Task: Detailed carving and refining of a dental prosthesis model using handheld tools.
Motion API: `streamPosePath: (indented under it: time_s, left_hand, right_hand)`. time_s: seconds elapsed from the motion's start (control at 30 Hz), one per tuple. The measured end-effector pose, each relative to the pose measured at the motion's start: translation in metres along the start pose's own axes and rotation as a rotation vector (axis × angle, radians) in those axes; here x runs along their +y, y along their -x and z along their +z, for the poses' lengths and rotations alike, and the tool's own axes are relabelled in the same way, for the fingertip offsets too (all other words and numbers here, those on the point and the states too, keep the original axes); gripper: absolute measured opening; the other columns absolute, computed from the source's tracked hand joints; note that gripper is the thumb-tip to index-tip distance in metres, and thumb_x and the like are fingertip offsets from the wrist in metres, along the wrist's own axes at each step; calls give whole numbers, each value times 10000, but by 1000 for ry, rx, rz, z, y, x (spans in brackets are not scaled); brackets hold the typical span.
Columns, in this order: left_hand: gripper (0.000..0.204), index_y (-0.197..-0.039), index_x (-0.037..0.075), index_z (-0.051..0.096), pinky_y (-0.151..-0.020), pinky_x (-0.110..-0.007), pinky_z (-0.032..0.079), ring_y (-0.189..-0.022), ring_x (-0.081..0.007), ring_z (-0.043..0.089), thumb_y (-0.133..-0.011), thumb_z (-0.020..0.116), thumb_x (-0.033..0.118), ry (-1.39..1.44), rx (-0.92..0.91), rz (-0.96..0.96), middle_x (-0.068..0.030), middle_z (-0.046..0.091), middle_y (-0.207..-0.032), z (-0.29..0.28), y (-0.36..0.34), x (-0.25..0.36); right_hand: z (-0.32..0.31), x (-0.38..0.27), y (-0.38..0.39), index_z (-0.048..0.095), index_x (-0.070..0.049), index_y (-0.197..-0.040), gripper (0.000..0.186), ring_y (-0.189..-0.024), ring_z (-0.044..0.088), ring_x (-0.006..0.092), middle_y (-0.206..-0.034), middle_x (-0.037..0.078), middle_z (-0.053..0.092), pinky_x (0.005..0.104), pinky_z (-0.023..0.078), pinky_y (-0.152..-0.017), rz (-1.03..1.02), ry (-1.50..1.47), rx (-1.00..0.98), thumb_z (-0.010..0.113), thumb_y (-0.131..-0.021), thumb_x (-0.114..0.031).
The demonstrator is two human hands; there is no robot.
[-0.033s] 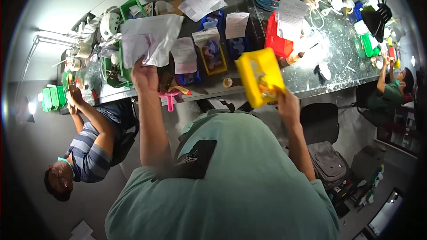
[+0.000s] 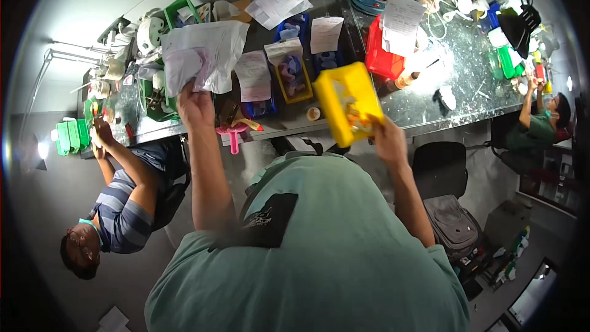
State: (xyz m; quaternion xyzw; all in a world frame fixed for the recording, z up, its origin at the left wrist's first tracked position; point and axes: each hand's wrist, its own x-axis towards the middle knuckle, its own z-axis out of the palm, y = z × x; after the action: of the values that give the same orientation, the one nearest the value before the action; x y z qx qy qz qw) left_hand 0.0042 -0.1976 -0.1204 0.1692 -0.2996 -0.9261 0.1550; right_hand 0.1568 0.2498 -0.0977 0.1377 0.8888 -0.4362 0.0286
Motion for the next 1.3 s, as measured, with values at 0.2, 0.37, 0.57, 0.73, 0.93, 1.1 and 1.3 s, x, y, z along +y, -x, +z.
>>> streamPosePath:
  time_s: [0.2,0.37,0.57,0.73,0.93,1.1,1.3]
  left_hand:
    - [296,-1166,-59,682,-981,-393,557,-1114,-287,667,-902,554,-99,-422,33,387,-198,686,-1178,24,24,-5]
    - [410,-1163,61,744,-1082,-390,471,-1247,-318,608,-853,540,-111,-1098,-366,584,-140,677,-1286,24,52,-45]
    - [479,-1278,119,659,-1127,-448,416,-1356,-408,466,-811,616,24,-1832,-853,686,-133,583,-1390,-56,35,-95]
    - [470,-1111,-12,669,-1197,-528,278,-1239,-420,517,-771,725,308,-2017,-862,783,-202,632,-1120,-76,28,-105]
    - [488,-977,-22,729,-1181,-611,224,-1217,-462,487,-921,558,432,-2158,-817,594,-263,556,-1255,-51,23,-130]
    - [552,-1227,112,689,-1164,-581,304,-1447,-512,252,-978,485,561,-2216,-707,201,-305,377,-1518,-53,22,-141]
    - [640,-1360,-34,518,-1144,-586,286,-1356,-414,408,-885,650,374,-2193,-626,468,-198,440,-1450,-11,70,-109]
  right_hand:
    - [135,-42,-70,659,-14,-1045,353,-917,650,483,-922,278,687,555,500,-788,-15,30,-352,528,-1004,-339]
    - [220,-73,-104,665,0,-1078,325,-941,686,431,-949,284,699,489,536,-786,-118,131,-311,521,-980,-274]
    - [266,-48,-132,627,-44,-1184,355,-1007,646,479,-1050,305,677,572,506,-875,-108,231,-390,579,-885,-229]
    - [241,-57,-104,566,-47,-1269,429,-1050,641,459,-1086,285,680,528,506,-911,-121,123,-334,613,-893,-249]
    - [210,-7,-44,526,-46,-1319,480,-1108,636,426,-1148,246,682,466,507,-939,-64,60,-142,653,-916,-273]
    - [171,46,40,599,-7,-1277,352,-1050,672,198,-1138,103,710,327,510,-916,373,-379,-323,642,-966,-167]
    - [73,66,101,624,-7,-1274,343,-1043,667,190,-1133,110,703,319,514,-911,509,-525,-122,636,-983,-187]
